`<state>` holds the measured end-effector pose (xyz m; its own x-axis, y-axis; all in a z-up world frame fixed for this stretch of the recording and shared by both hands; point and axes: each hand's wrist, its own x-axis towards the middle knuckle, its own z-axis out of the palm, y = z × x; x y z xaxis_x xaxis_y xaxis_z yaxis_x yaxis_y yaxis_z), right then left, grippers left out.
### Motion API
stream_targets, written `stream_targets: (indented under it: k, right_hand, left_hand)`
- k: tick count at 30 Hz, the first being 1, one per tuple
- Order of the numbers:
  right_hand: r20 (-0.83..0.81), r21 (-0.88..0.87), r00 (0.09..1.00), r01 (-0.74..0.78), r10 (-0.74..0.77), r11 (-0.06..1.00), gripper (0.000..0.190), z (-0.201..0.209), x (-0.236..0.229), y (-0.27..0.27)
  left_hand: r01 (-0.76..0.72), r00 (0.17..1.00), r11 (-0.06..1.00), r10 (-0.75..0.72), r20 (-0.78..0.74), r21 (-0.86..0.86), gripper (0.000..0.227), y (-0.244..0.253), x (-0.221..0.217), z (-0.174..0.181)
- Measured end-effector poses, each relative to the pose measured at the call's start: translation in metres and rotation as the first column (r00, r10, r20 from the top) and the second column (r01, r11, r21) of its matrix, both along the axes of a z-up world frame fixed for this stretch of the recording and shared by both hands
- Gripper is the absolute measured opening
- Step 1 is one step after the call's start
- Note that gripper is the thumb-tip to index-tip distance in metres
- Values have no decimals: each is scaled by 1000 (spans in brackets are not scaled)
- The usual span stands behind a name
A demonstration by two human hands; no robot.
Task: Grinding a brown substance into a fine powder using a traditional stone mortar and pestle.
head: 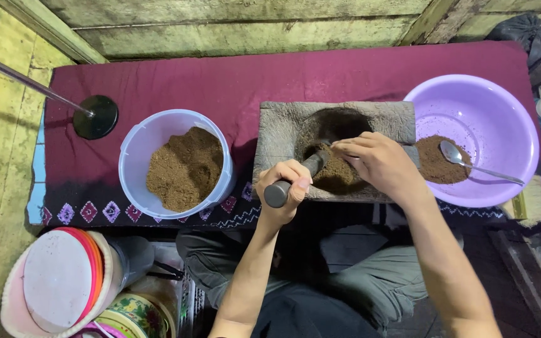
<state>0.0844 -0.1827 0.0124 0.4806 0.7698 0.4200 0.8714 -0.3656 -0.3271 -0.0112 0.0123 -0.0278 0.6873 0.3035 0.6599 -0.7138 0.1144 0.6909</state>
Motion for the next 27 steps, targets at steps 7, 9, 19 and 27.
stream_targets:
  k: [7, 9, 19, 27]
  right_hand:
    - [-64, -74, 995, 72, -77, 995, 11, 7, -1, -23]
    - [120, -12, 983, 141, -139, 990, 13, 8, -3, -13]
    - [-36, -8, 964, 263, -264, 965, 8, -8, -31, -30]
    - [10, 20, 973, 228, -229, 973, 9, -10, -25, -26]
  left_hand:
    - [16, 1000, 1000, -16, -3, -15, 31, 1, 0, -2]
    - [18, 1000, 1000, -18, -8, 8, 31, 2, 0, 0]
    - [48, 999, 999, -48, -22, 3, 30, 2, 0, -6]
    - [41, 999, 999, -40, -30, 16, 30, 3, -1, -5]
